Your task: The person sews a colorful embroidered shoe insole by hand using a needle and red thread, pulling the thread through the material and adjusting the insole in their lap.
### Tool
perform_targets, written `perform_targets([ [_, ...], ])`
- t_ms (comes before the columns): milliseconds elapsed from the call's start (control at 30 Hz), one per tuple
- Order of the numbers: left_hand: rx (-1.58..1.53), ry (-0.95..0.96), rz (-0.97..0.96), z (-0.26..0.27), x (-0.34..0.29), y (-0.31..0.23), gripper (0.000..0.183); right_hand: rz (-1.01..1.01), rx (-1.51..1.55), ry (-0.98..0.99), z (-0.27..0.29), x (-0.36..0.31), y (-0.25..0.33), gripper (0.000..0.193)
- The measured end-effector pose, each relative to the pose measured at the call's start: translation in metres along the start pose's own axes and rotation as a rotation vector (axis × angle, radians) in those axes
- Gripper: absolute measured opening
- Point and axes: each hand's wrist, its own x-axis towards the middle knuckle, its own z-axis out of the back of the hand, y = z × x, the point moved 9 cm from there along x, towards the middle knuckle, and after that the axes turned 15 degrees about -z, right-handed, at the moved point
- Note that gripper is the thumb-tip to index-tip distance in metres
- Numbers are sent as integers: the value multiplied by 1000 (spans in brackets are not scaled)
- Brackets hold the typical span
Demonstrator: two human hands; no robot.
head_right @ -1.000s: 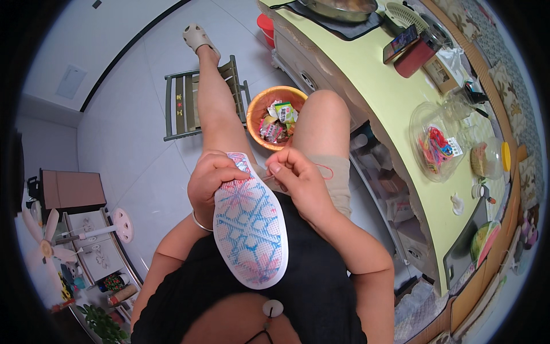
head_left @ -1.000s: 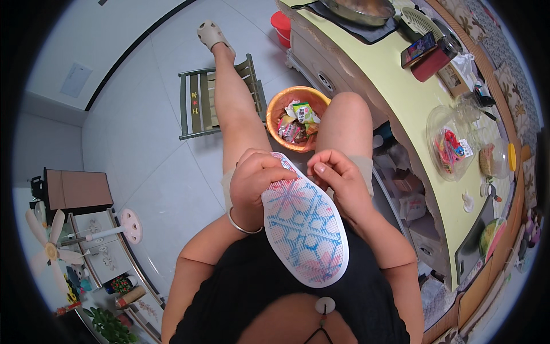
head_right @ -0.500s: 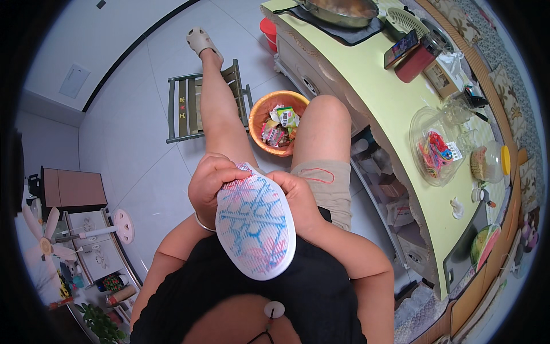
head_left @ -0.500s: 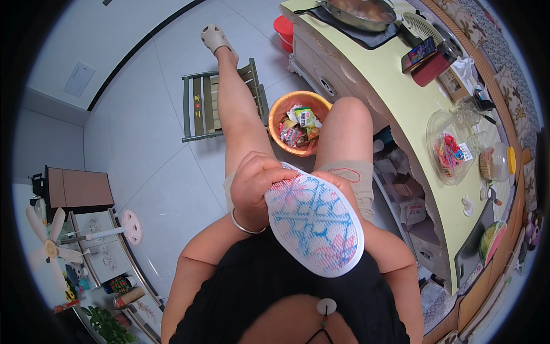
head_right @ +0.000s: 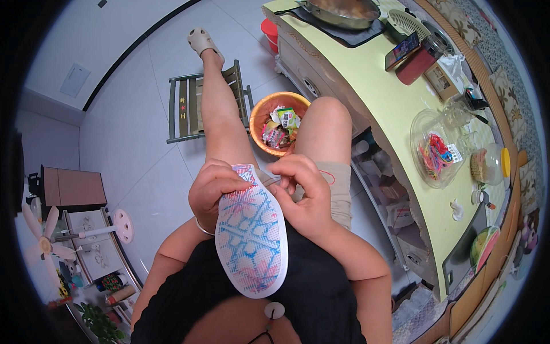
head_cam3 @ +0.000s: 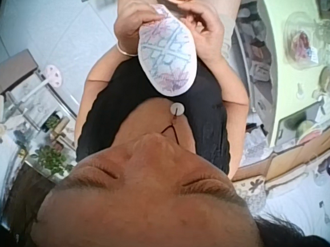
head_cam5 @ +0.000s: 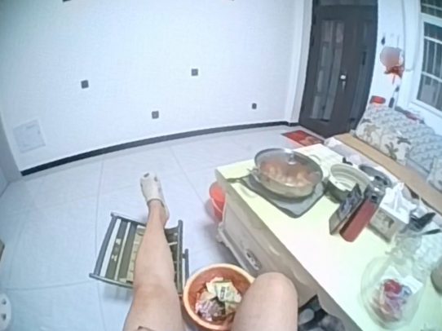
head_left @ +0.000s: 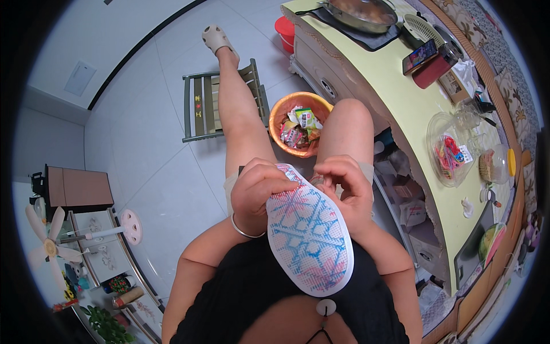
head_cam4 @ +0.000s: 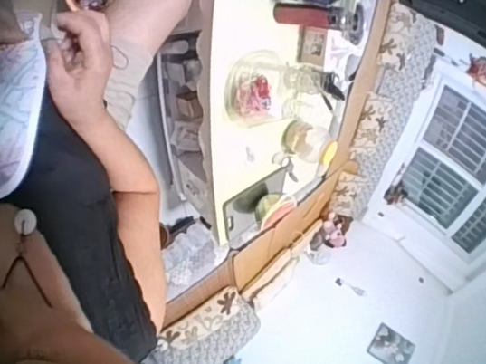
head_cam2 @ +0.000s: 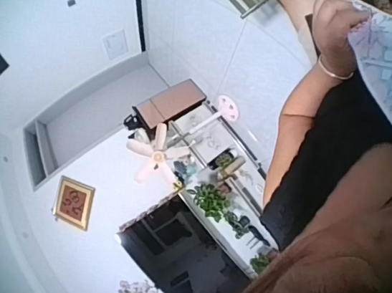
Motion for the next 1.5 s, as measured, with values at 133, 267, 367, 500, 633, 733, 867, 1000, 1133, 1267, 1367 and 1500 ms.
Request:
perform_targets([
  [133, -58, -18, 23, -3, -3, 3, 24, 14, -68, 73, -10, -2, 11, 22],
  [267, -110, -18, 26, -3, 1, 2, 25, 9, -43, 103, -13, -3, 9, 20],
  [367, -123, 6, 49, -7, -6, 7, 30, 84, -106, 95, -13, -4, 11, 20],
  [500, -60, 65, 34, -8, -4, 1, 36, 251, -196, 67, -14, -9, 16, 20],
  [633, -81, 67, 34, -9, -1, 0, 37, 219, -161, 51, -14, -7, 16, 15],
  [733, -157, 44, 48, -12, -6, 6, 35, 143, -109, 59, -14, -6, 10, 13],
  [867, -231, 33, 71, -14, -8, 9, 30, 139, -118, 80, -15, -5, 8, 12],
  [1000, -239, 37, 98, -14, -10, 12, 25, 4, -38, 110, -14, -3, -5, 13],
  [1133, -238, 26, 109, -14, -11, 13, 23, -96, 152, 100, -8, 7, -9, 12],
  [1267, -429, 83, 174, -26, -19, 27, 21, -379, 289, 303, -21, 12, -29, 9],
  [1367, -663, -183, 827, -38, -46, 46, 36, -779, 734, 359, -32, 6, -70, 16],
  [1500, -898, -354, 817, -47, -34, 54, 44, -822, 982, 454, -43, 11, -78, 20],
])
